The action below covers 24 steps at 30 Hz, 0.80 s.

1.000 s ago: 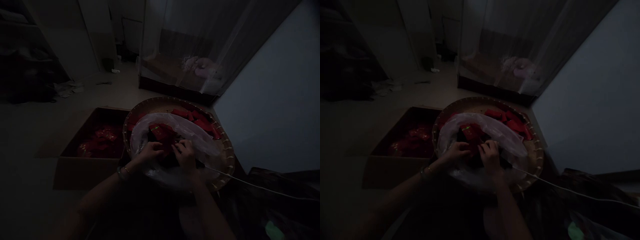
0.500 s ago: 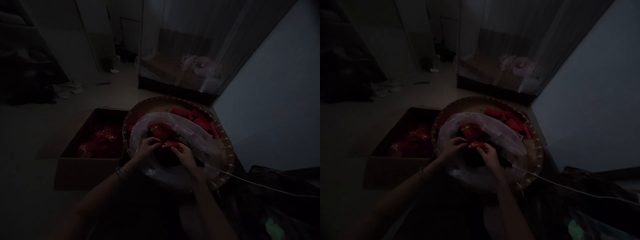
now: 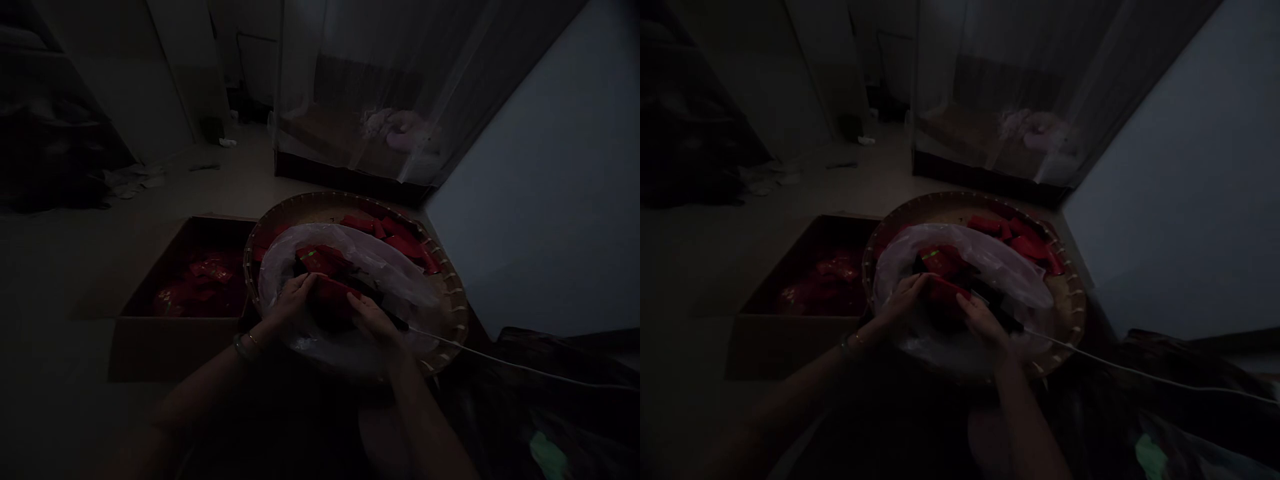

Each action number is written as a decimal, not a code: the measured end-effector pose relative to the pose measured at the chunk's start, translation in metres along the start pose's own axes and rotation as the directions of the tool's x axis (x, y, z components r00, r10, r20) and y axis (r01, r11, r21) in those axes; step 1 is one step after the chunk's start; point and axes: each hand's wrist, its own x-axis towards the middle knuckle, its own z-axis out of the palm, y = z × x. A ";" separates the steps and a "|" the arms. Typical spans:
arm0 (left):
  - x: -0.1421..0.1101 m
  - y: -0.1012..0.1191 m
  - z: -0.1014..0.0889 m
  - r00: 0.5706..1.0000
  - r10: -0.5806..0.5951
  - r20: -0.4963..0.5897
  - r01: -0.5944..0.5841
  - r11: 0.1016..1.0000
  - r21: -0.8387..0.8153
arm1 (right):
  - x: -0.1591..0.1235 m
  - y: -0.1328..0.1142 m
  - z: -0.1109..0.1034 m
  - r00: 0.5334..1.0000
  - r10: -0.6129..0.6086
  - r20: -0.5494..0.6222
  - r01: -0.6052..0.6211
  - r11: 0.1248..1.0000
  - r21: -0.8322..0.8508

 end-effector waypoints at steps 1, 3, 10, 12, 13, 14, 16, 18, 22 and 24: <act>-0.002 0.002 0.000 0.995 0.080 -0.052 -0.076 0.994 0.078 | 0.000 0.000 -0.004 1.000 -0.007 -0.008 0.007 0.999 -0.039; -0.005 0.004 0.001 0.954 0.294 -0.060 -0.265 0.919 0.293 | 0.000 0.001 -0.010 0.999 -0.026 -0.022 0.023 0.993 -0.114; -0.009 -0.003 0.005 0.877 0.349 0.330 -0.480 0.611 0.629 | -0.002 -0.002 -0.004 0.997 -0.082 -0.008 0.078 0.965 -0.251; -0.006 -0.008 0.005 0.892 0.356 0.278 -0.450 0.649 0.614 | -0.004 -0.006 -0.007 0.996 -0.085 -0.018 0.080 0.977 -0.198; -0.004 -0.009 0.004 0.899 0.364 0.244 -0.435 0.674 0.598 | -0.005 -0.007 -0.011 0.995 -0.090 -0.045 0.081 0.983 -0.165; -0.003 -0.010 0.003 0.905 0.371 0.207 -0.419 0.700 0.578 | -0.005 -0.008 -0.016 0.992 -0.095 -0.080 0.082 0.985 -0.152; -0.001 -0.010 0.002 0.921 0.370 0.125 -0.376 0.753 0.540 | -0.007 -0.005 -0.028 0.984 -0.110 -0.142 0.072 0.966 -0.249; -0.001 -0.008 0.000 0.931 0.361 0.055 -0.337 0.792 0.509 | -0.008 0.003 -0.037 0.988 -0.107 -0.112 0.032 0.848 -0.529; -0.001 -0.004 -0.001 0.921 0.389 -0.033 -0.333 0.828 0.452 | -0.008 0.027 -0.039 0.996 -0.087 -0.003 0.044 0.530 -0.847; -0.001 -0.004 -0.003 0.910 0.408 -0.071 -0.342 0.836 0.429 | -0.004 0.035 -0.035 0.994 -0.108 0.030 0.078 0.468 -0.881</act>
